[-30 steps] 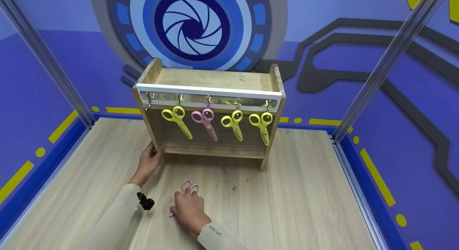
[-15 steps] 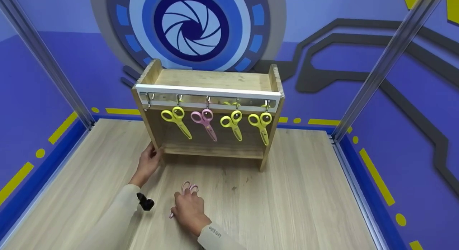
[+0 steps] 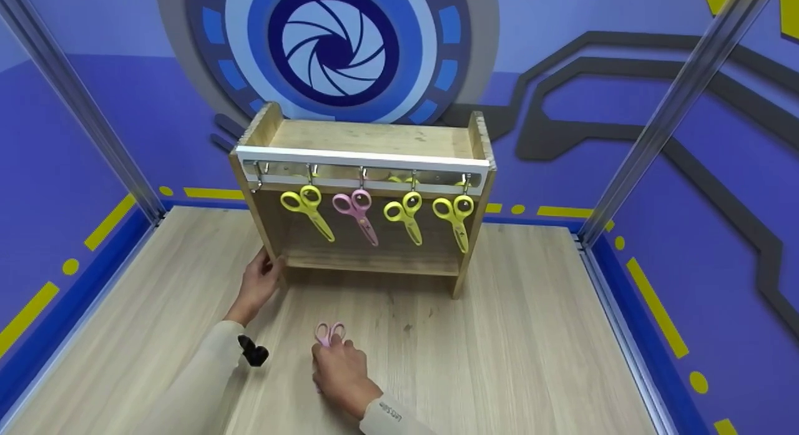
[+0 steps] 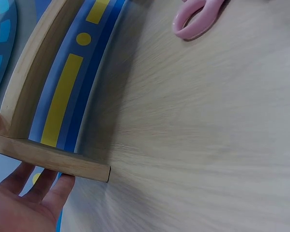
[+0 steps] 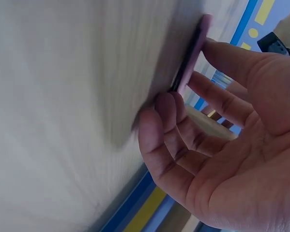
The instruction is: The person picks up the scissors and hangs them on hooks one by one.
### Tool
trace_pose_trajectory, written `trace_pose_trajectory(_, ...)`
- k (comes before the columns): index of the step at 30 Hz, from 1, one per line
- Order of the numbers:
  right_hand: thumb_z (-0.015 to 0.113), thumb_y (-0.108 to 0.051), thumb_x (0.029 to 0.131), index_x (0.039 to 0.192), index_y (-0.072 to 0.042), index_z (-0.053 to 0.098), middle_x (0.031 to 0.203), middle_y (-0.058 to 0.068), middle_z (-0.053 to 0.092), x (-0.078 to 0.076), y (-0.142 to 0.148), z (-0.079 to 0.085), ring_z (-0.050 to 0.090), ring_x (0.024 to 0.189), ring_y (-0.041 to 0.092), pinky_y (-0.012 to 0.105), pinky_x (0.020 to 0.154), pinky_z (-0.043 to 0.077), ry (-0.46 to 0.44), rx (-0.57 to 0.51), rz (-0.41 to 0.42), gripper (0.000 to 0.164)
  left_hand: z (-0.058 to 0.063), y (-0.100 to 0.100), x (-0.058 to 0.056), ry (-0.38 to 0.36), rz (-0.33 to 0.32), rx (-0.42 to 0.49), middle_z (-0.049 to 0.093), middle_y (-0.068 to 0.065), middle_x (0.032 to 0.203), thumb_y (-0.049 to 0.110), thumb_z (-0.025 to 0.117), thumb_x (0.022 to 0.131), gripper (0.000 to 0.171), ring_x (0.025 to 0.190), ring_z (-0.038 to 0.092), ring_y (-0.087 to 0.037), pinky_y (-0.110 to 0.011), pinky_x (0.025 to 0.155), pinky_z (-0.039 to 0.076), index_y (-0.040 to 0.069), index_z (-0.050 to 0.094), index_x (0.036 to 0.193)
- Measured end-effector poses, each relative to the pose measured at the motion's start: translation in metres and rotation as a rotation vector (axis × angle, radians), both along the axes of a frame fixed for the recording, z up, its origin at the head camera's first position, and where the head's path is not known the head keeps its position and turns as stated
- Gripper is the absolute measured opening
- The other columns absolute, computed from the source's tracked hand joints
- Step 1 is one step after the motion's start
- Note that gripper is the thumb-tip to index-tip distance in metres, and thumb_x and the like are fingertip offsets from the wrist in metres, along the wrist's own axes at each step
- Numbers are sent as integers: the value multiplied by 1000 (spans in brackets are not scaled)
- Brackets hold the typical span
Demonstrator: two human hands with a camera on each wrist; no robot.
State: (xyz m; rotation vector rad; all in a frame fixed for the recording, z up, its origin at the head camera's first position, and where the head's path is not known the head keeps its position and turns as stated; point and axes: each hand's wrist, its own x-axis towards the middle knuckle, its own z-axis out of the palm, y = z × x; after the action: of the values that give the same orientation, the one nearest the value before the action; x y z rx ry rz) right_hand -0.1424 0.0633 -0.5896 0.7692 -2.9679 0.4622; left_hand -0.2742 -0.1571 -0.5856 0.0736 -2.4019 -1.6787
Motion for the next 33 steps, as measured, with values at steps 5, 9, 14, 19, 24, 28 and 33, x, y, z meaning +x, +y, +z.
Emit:
trace_pose_trajectory(5, 82, -16, 85, 98, -21, 72, 80, 3, 58, 4, 15, 5, 59, 64, 21, 37, 44, 43, 41, -13, 8, 17, 0, 0, 0, 6, -6, 22, 52, -20, 149, 27, 58, 106, 60, 132, 54, -38, -51, 104, 50, 9, 37, 159)
trace_pose_trajectory(9, 70, -16, 96, 103, -19, 70, 75, 3, 56, 4, 29, 6, 57, 60, 21, 36, 42, 41, 64, -27, 6, 7, 0, -1, 0, 7, -8, 46, 54, -18, 147, 26, 59, 106, 58, 131, 56, -35, -50, 102, 52, 11, 39, 159)
trace_pose_trajectory(14, 71, -10, 94, 102, -16, 71, 76, 2, 56, -1, 44, 6, 55, 61, 20, 35, 44, 41, 66, -19, -15, 10, 1, -1, 1, 16, -4, 44, 54, -20, 147, 24, 59, 105, 58, 131, 56, -36, -51, 103, 51, 10, 40, 158)
trace_pose_trajectory(19, 74, -3, 89, 91, -13, 72, 74, 1, 56, -9, 54, 6, 54, 62, 18, 34, 47, 43, 58, 1, -48, 11, 2, 0, 2, 19, -4, 48, 54, -20, 146, 23, 59, 106, 57, 131, 57, -36, -51, 103, 51, 9, 40, 158)
trace_pose_trajectory(24, 73, -2, 90, 87, -12, 73, 73, 1, 58, -15, 58, 3, 56, 62, 18, 35, 48, 45, 44, -11, -49, 10, 2, 0, 2, 9, -9, 54, 52, -21, 148, 23, 58, 106, 59, 132, 55, -37, -50, 104, 50, 8, 37, 159)
trace_pose_trajectory(28, 73, -3, 91, 88, -10, 73, 73, 3, 59, -17, 59, 2, 57, 62, 17, 36, 48, 46, 42, -25, -47, 8, 1, 0, 1, 5, -5, 57, 52, -21, 148, 23, 58, 106, 60, 133, 55, -37, -50, 104, 50, 9, 36, 160)
trace_pose_trajectory(33, 77, -3, 88, 82, -10, 72, 71, 1, 58, -17, 58, 0, 55, 60, 15, 35, 48, 45, 46, -47, -57, 10, 1, -1, 0, 0, -3, 52, 53, -21, 147, 25, 58, 106, 60, 132, 55, -36, -50, 104, 50, 9, 36, 160)
